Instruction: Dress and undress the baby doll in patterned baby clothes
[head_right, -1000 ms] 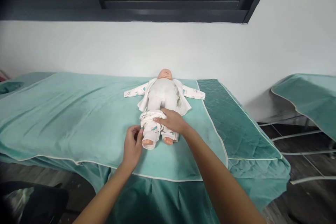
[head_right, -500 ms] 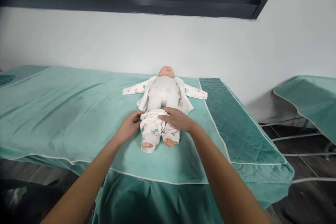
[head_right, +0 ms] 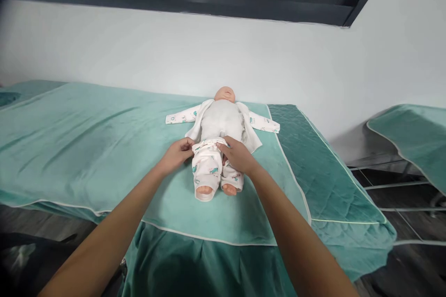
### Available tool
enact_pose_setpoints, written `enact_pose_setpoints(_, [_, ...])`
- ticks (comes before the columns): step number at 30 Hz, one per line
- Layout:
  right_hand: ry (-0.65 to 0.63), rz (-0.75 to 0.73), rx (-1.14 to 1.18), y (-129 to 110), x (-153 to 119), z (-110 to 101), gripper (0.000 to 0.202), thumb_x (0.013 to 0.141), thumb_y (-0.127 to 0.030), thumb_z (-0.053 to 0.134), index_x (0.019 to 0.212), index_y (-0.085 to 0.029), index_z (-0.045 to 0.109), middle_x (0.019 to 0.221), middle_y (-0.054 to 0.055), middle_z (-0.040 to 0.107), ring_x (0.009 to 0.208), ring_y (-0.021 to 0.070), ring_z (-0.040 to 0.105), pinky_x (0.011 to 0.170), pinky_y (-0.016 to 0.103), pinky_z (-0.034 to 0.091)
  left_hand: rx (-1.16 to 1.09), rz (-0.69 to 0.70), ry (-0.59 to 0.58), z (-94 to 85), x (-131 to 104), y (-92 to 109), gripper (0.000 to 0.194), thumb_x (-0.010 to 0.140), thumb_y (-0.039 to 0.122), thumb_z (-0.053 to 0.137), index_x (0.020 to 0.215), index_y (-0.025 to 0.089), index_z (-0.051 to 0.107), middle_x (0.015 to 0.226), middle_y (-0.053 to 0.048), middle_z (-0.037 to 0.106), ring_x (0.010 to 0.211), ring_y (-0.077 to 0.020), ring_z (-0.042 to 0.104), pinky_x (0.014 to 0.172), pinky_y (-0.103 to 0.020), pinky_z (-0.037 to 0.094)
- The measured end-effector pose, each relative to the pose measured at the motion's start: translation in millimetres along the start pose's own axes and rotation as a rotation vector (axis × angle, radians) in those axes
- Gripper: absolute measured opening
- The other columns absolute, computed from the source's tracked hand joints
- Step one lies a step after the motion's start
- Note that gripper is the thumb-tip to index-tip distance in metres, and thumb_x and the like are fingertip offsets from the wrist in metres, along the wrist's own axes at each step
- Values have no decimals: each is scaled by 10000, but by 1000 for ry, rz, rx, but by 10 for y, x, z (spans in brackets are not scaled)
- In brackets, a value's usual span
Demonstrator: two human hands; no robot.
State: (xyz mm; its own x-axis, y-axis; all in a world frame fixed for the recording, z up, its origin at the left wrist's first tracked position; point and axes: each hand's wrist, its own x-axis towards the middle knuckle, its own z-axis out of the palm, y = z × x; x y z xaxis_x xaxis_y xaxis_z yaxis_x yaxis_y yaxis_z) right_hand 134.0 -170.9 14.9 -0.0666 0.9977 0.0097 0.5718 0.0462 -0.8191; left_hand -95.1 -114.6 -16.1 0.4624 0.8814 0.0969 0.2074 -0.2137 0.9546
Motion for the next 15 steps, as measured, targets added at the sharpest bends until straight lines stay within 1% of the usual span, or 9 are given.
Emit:
enact_pose_setpoints(2, [-3,14,5,-12,-4,7,257,923,-466,481,813,-238,525,550,-46,609,582,180,612,659,297,434,6,-20,67,6,35,-16,85,729,240,576,792,183,571,650,38,569,547,-95,474,506,-208,353])
enact_pose_setpoints(4, [0,30,8,-33,-11,16,252,920,-454,487,790,-240,514,521,-49,600,558,178,610,647,295,435,51,-32,192,24,83,-29,72,712,232,577,767,187,565,625,40,565,530,-100,472,495,-215,346])
enact_pose_setpoints(7, [7,46,23,-59,-22,24,239,915,-437,497,780,-240,510,509,-50,602,551,175,614,633,288,435,148,-24,394,74,174,-42,49,686,199,560,732,188,575,639,28,586,582,-120,521,550,-234,383])
enact_pose_setpoints(9, [4,55,35,-62,-27,22,216,912,-431,504,820,-238,534,519,-53,605,560,174,620,632,285,438,190,-18,495,116,221,-56,63,679,186,549,728,188,590,686,16,611,634,-131,547,607,-249,408])
enact_pose_setpoints(10, [1,59,42,-59,-30,17,210,910,-435,509,849,-237,548,527,-56,605,565,172,621,637,285,441,194,-16,525,136,233,-66,72,681,186,544,733,189,594,705,12,619,651,-134,552,627,-253,415])
enact_pose_setpoints(12, [-19,62,72,-50,-32,0,228,901,-459,528,908,-234,567,556,-59,605,580,168,623,649,286,449,167,-8,518,164,231,-87,80,686,192,538,747,191,590,711,12,621,661,-135,549,641,-254,418])
enact_pose_setpoints(13, [-35,56,101,-47,-33,-12,250,893,-477,542,930,-232,572,578,-59,605,590,165,622,653,286,454,129,4,481,170,216,-97,82,688,197,538,754,192,585,718,10,625,668,-135,550,643,-250,420])
enact_pose_setpoints(15, [-80,30,190,-48,-28,-40,300,873,-520,572,937,-228,569,630,-58,595,597,151,612,644,280,464,4,36,361,165,168,-109,79,691,205,541,762,190,572,776,-1,649,696,-135,560,647,-244,427])
